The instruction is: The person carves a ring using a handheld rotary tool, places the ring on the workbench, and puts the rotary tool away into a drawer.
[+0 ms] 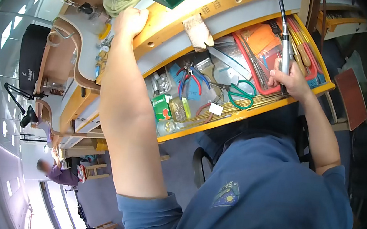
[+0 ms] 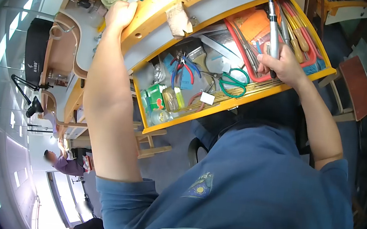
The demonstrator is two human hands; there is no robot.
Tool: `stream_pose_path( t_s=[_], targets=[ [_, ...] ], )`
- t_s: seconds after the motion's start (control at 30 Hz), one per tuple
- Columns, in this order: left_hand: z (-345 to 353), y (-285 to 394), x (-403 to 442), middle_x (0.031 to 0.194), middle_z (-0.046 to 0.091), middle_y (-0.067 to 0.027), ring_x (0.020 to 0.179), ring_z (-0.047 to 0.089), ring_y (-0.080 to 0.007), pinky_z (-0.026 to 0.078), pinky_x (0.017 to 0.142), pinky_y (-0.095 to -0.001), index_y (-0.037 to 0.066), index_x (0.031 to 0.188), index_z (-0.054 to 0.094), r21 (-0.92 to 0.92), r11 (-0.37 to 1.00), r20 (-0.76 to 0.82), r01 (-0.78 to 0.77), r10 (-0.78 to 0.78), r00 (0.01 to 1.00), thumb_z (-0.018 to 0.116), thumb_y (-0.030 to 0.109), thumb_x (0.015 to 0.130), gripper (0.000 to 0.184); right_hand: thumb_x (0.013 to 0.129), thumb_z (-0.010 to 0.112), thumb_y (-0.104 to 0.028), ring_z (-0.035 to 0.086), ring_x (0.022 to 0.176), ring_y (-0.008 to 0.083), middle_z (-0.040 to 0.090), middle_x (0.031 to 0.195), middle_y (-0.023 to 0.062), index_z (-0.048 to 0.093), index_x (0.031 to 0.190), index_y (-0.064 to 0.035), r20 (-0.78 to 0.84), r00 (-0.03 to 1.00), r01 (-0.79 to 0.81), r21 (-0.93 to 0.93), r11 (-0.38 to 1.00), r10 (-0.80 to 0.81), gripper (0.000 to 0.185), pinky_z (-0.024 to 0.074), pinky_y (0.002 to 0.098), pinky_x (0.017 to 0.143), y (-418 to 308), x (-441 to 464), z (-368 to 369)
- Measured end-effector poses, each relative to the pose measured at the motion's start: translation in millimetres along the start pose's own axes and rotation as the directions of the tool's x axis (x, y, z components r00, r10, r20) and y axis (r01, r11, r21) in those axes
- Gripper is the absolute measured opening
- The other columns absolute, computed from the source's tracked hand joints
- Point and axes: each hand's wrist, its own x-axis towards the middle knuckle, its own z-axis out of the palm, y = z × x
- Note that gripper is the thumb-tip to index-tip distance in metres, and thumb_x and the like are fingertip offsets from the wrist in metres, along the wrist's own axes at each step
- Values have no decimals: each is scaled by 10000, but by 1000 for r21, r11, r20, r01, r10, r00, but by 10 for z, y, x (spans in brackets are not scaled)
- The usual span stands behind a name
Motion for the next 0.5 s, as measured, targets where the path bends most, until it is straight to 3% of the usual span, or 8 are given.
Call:
stream_pose_path(
  t_s=[0.13, 0.27, 0.37, 0.5],
  targets=[
    [-324, -81, 246, 1023, 701, -187, 1001, 661, -359, 498, 860, -422, 74, 955, 736, 120, 992, 15, 27, -29, 999, 434, 466, 817, 513, 892, 634, -160, 588, 615, 100, 594, 646, 36, 535, 743, -58, -13, 999, 38, -23, 999, -39, 207, 482, 248, 603, -7, -10, 20],
    [-147, -110, 195, 1030, 698, -192, 981, 664, -371, 495, 862, -434, 74, 968, 734, 63, 998, 1, 16, -16, 1000, 458, 471, 803, 511, 897, 629, -149, 589, 622, 107, 561, 627, 25, 488, 721, -79, -15, 1000, 11, -32, 999, -12, 236, 484, 254, 611, -43, -6, 47],
    [87, 41, -44, 975, 700, -195, 947, 670, -352, 505, 842, -412, 67, 879, 745, -65, 996, 4, 61, -61, 998, 504, 438, 778, 454, 899, 626, -145, 586, 623, 106, 563, 630, 27, 494, 733, -76, -21, 1000, 4, -34, 999, -5, 223, 483, 252, 613, 22, 6, 20],
    [122, 12, -54, 924, 705, -191, 907, 676, -348, 508, 814, -413, 62, 839, 745, -99, 994, -37, 44, -48, 998, 503, 432, 777, 447, 897, 620, -156, 564, 615, 97, 603, 661, 55, 511, 764, -66, -15, 1000, 9, -50, 999, -10, 195, 458, 241, 599, 41, 6, 10]
  ],
)
